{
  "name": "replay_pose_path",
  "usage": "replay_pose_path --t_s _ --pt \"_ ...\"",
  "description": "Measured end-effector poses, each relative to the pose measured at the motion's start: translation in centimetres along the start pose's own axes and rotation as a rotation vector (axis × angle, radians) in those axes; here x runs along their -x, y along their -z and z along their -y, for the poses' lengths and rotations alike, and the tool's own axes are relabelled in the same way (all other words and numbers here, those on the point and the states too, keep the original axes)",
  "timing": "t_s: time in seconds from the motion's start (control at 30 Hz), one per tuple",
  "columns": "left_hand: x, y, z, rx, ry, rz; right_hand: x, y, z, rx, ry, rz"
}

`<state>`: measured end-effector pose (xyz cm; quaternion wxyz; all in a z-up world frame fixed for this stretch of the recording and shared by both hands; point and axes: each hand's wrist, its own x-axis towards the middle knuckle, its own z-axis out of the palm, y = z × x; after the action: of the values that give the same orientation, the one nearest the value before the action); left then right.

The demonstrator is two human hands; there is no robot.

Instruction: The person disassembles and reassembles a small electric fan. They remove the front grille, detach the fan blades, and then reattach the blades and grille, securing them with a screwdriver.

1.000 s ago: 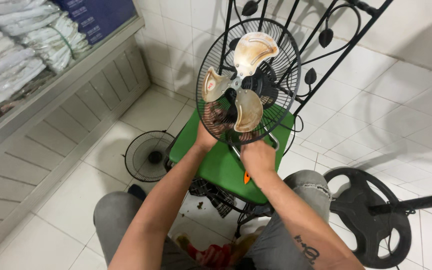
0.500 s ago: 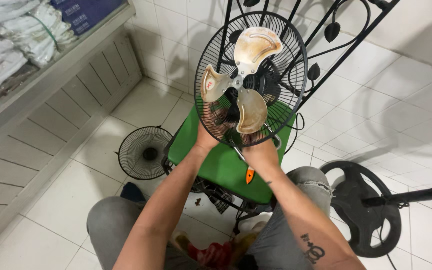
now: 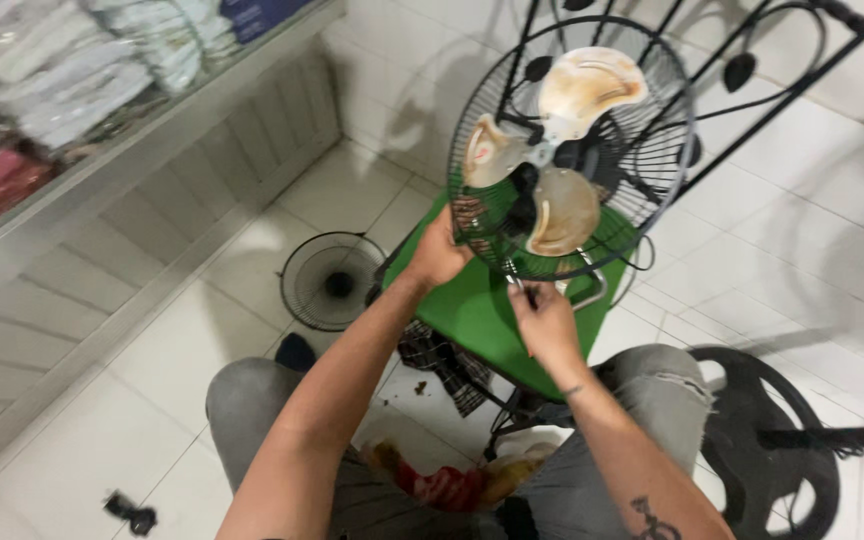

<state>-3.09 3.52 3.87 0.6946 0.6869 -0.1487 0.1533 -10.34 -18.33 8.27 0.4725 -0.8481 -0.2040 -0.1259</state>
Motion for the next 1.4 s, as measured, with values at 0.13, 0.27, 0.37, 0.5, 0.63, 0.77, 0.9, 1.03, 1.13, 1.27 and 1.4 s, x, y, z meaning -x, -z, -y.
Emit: replay_pose_path --t_s 0.13,0.27,0.37,0.5,0.63,0.77,0.9,1.03,1.13,1.27,1.4 --pt "2.5 6.1 1.8 -0.214 0.139 -0.302 2.5 -4.5 3.8 0.093 -0.363 0.197" --pt "5.8 12.6 4.8 -0.124 0.187 -0.704 1.7 -10.5 6.4 0.089 -0.300 0.358" --pt "9.5 16.9 7.0 -0.224 0.382 -0.977 0.9 -16.1 6.9 0.020 -0.067 0.330" --pt "14.8 19.7 10.2 -0.325 0.764 -1.221 0.6 -24.2 5.6 -0.027 -0.212 0.452" --pt "19.3 20.2 13.8 -0.155 1.080 -1.223 -0.5 -33.0 3.2 -0.096 -0.546 0.548" --pt "22.7 21.2 18.6 -0.270 1.210 -1.167 0.6 -39.4 -2.0 -0.261 -0.969 0.553" --pt "23.5 22.4 22.3 -0.449 1.302 -1.069 2.3 -42.9 -5.2 -0.061 -0.846 0.504" --pt "23.4 22.4 26.6 -0.214 1.365 -1.058 4.5 -43.6 -6.0 -0.010 -0.874 0.470" --pt "23.1 21.7 28.9 -0.050 1.355 -1.044 4.9 -42.7 -5.4 -0.027 -0.938 0.501" --pt "22.6 22.0 29.6 -0.119 1.301 -1.040 4.0 -41.4 -4.5 0.046 -0.840 0.477" --pt "22.1 23.8 27.9 -0.228 1.243 -1.018 2.8 -40.7 -4.2 0.004 -0.666 0.407"
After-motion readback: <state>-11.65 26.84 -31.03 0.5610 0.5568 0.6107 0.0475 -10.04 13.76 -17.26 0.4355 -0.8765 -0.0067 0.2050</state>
